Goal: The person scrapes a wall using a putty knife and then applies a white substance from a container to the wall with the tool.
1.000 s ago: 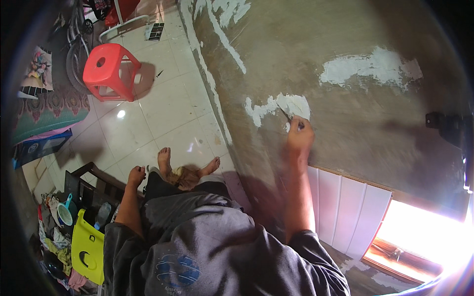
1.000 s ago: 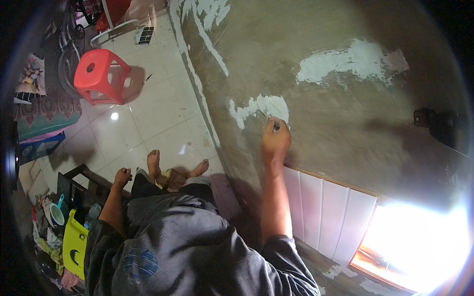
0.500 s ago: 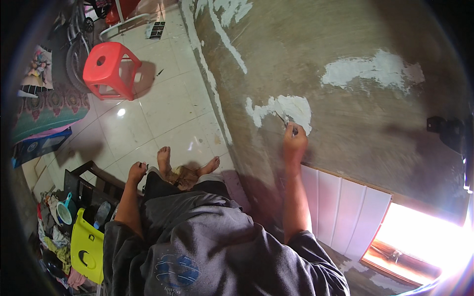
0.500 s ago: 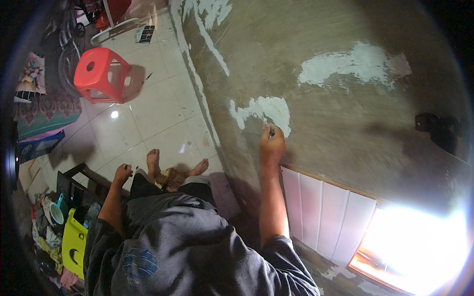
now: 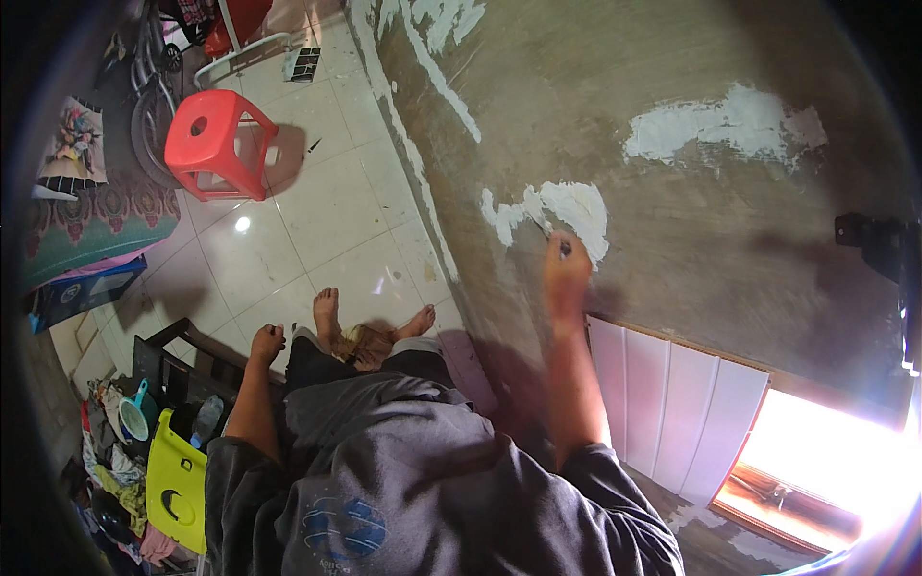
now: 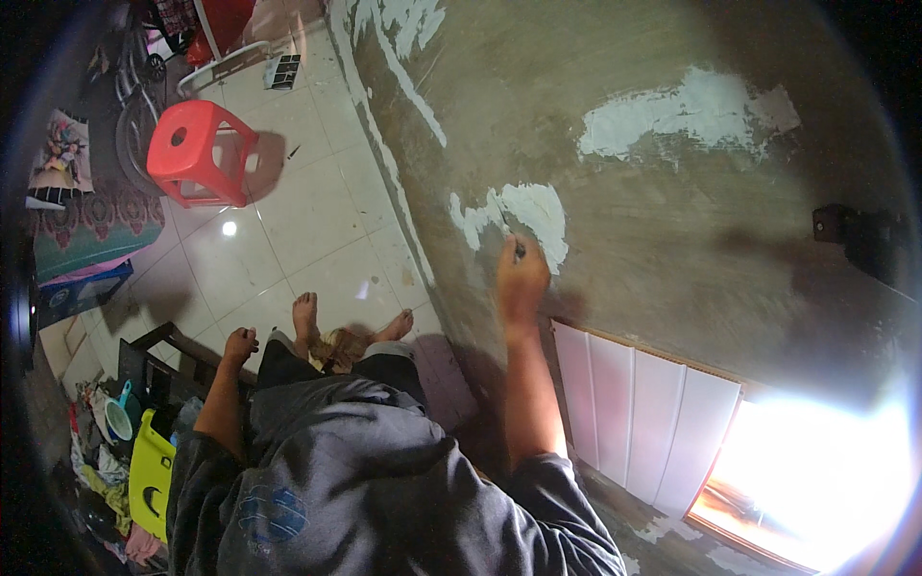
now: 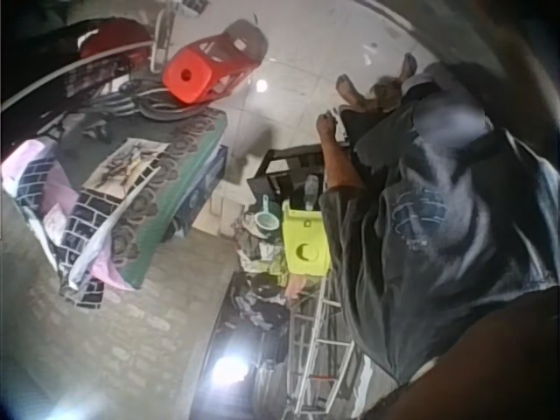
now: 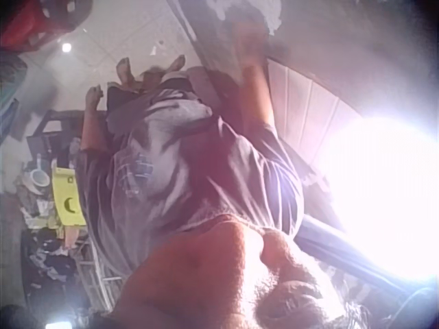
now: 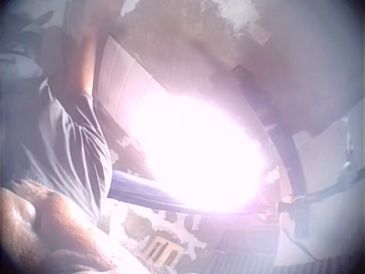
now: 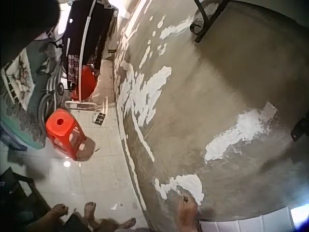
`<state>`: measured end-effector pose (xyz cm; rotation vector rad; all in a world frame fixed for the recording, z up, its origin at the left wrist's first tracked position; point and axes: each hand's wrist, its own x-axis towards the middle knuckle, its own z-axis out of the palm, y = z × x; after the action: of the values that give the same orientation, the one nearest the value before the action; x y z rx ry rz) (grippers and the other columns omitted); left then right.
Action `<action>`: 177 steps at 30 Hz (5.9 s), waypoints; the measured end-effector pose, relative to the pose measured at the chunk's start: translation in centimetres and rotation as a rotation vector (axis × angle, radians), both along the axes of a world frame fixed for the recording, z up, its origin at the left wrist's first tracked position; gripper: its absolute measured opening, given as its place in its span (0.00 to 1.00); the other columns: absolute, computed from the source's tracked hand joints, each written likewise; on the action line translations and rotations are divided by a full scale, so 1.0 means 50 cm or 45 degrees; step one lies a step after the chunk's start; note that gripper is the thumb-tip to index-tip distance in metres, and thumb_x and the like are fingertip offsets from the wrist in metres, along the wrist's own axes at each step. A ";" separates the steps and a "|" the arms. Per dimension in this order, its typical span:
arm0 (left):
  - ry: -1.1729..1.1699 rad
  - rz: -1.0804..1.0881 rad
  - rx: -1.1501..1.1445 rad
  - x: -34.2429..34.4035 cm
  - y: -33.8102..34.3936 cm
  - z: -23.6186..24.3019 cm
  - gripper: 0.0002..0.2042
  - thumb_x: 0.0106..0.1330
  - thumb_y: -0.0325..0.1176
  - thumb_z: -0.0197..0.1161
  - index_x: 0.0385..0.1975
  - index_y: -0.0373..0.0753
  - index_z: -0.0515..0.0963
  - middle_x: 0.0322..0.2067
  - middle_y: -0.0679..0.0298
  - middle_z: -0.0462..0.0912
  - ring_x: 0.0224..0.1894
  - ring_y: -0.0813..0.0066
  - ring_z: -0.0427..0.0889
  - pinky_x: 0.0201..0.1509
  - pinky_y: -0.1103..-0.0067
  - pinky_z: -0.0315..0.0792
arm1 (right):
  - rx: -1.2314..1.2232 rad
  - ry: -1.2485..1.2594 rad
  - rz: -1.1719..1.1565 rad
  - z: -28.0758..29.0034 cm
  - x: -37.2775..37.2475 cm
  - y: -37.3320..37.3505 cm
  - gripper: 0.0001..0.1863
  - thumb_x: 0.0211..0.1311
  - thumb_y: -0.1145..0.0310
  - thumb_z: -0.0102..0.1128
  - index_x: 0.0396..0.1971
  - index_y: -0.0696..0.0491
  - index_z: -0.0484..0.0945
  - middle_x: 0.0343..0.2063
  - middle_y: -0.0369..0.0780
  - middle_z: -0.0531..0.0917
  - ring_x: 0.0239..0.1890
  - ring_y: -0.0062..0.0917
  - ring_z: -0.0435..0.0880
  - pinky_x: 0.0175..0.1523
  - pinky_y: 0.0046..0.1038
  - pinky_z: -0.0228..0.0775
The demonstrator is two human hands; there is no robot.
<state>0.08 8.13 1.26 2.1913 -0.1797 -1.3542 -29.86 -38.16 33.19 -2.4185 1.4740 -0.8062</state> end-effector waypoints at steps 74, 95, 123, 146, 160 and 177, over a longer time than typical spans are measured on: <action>0.031 -0.098 -0.068 0.040 -0.009 -0.062 0.16 0.69 0.44 0.54 0.31 0.34 0.72 0.23 0.58 0.80 0.21 0.70 0.80 0.22 0.76 0.69 | 0.199 -0.223 -0.395 0.202 -0.207 0.190 0.14 0.67 0.64 0.57 0.43 0.60 0.80 0.32 0.42 0.83 0.37 0.23 0.81 0.43 0.26 0.72; -0.020 -0.218 -0.013 0.037 -0.069 -0.020 0.16 0.70 0.43 0.53 0.31 0.33 0.72 0.23 0.60 0.80 0.20 0.72 0.80 0.22 0.76 0.68 | 0.257 -0.709 -0.567 0.119 -0.250 0.170 0.14 0.68 0.62 0.57 0.43 0.58 0.80 0.27 0.34 0.80 0.22 0.09 0.70 0.26 0.14 0.62; -0.059 -0.147 -0.027 0.015 -0.014 -0.025 0.18 0.68 0.42 0.53 0.31 0.29 0.74 0.22 0.55 0.82 0.23 0.66 0.83 0.31 0.72 0.76 | 0.219 -0.486 -0.476 0.207 -0.115 0.132 0.14 0.69 0.65 0.54 0.41 0.60 0.81 0.25 0.34 0.78 0.27 0.13 0.74 0.31 0.18 0.65; 0.013 -0.052 -0.056 -0.008 -0.013 -0.042 0.19 0.68 0.43 0.53 0.32 0.28 0.74 0.24 0.55 0.81 0.22 0.67 0.81 0.30 0.73 0.76 | -0.047 -0.161 -0.269 0.128 -0.014 0.008 0.14 0.65 0.65 0.56 0.38 0.61 0.81 0.29 0.48 0.83 0.33 0.28 0.80 0.42 0.28 0.70; -0.003 -0.057 -0.055 -0.017 0.012 -0.071 0.19 0.69 0.42 0.54 0.31 0.27 0.75 0.24 0.53 0.83 0.23 0.66 0.83 0.31 0.71 0.77 | 0.178 0.068 -0.487 0.289 -0.064 0.071 0.16 0.66 0.62 0.56 0.39 0.62 0.81 0.30 0.49 0.84 0.33 0.32 0.81 0.43 0.29 0.71; 0.030 -0.103 -0.020 -0.009 0.023 -0.067 0.20 0.71 0.45 0.52 0.36 0.29 0.74 0.28 0.53 0.83 0.27 0.66 0.84 0.30 0.72 0.75 | 0.071 0.054 -0.222 0.135 0.011 0.005 0.13 0.65 0.65 0.55 0.39 0.59 0.81 0.35 0.51 0.84 0.39 0.38 0.84 0.46 0.33 0.72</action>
<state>-0.35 9.26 -2.10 2.1751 -0.2722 -1.4171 -29.30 -37.90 39.93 -2.3045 1.7189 -0.7409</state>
